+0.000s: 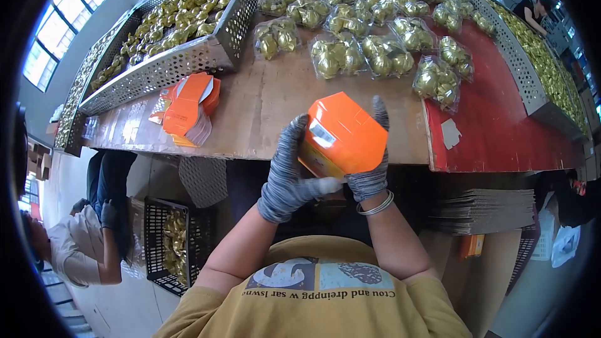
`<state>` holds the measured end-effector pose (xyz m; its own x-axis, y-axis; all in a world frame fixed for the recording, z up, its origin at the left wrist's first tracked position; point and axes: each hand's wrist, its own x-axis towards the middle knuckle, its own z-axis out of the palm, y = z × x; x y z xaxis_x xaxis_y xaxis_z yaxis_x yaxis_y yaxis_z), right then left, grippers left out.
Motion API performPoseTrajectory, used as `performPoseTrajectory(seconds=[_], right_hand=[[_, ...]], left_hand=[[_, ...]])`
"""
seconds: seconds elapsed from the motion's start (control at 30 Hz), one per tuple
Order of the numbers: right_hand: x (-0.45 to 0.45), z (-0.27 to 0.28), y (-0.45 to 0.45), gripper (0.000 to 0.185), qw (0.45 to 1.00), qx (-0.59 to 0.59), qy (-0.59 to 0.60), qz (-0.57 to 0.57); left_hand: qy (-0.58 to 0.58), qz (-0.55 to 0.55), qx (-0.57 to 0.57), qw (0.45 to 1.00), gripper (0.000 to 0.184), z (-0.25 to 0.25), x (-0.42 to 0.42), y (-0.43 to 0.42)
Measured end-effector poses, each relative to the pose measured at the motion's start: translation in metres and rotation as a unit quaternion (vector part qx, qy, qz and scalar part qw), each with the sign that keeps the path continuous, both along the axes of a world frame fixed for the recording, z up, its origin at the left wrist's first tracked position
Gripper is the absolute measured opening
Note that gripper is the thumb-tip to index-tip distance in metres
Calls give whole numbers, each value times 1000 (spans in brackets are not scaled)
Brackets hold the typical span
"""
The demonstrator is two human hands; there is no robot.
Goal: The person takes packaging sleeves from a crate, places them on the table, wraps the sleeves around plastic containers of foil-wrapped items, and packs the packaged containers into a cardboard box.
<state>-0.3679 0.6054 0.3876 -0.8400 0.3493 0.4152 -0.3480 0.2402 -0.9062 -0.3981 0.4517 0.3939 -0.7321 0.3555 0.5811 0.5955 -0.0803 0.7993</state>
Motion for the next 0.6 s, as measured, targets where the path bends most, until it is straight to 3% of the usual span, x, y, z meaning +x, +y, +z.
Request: performPoseTrajectory(seconds=[0.03,0.07,0.1,0.13,0.17,0.2,0.27,0.3,0.33,0.37,0.4,0.43,0.47,0.5,0.57,0.6], right_hand=[[0,-2,1,61,973,-216,-9,77],[-3,-12,6,67,959,-265,41,92],[-2,-14,13,67,959,-266,39,95],[-2,-9,17,68,999,-23,24,-18],[-2,-6,17,70,966,222,10,-129],[4,-3,11,59,997,-14,38,-68],[8,-7,30,50,1000,-6,25,-11],[12,-9,34,37,996,-77,19,38],[15,-5,35,26,985,-149,11,82],[17,-5,38,26,992,-88,-30,91],[19,-7,43,26,992,-28,-69,106],[24,-14,45,25,989,48,-80,113],[30,-25,45,28,984,44,-89,145],[35,-36,46,32,979,42,-98,177],[41,-44,44,38,967,79,-121,208],[49,-38,36,35,953,-121,-163,226]], left_hand=[[-122,-73,99,985,84,1,3,2],[-264,-137,173,939,64,4,7,3],[-341,-150,157,914,56,8,8,0],[-416,-162,142,883,49,10,9,-3],[-424,-126,92,892,39,15,12,-2],[-445,-123,85,883,37,15,13,-2],[-473,-132,86,867,36,15,16,-1],[-477,-127,89,865,36,15,18,0],[-423,-128,113,890,38,14,20,0],[-366,-124,135,913,41,14,20,-1],[-152,-4,-22,988,41,11,14,-3],[-92,5,-29,995,39,14,11,-6],[12,26,-36,999,36,13,5,-11],[-53,-15,1,998,32,6,6,-10],[-290,-102,40,951,26,11,8,-14],[-324,-79,93,938,22,3,8,-10]])
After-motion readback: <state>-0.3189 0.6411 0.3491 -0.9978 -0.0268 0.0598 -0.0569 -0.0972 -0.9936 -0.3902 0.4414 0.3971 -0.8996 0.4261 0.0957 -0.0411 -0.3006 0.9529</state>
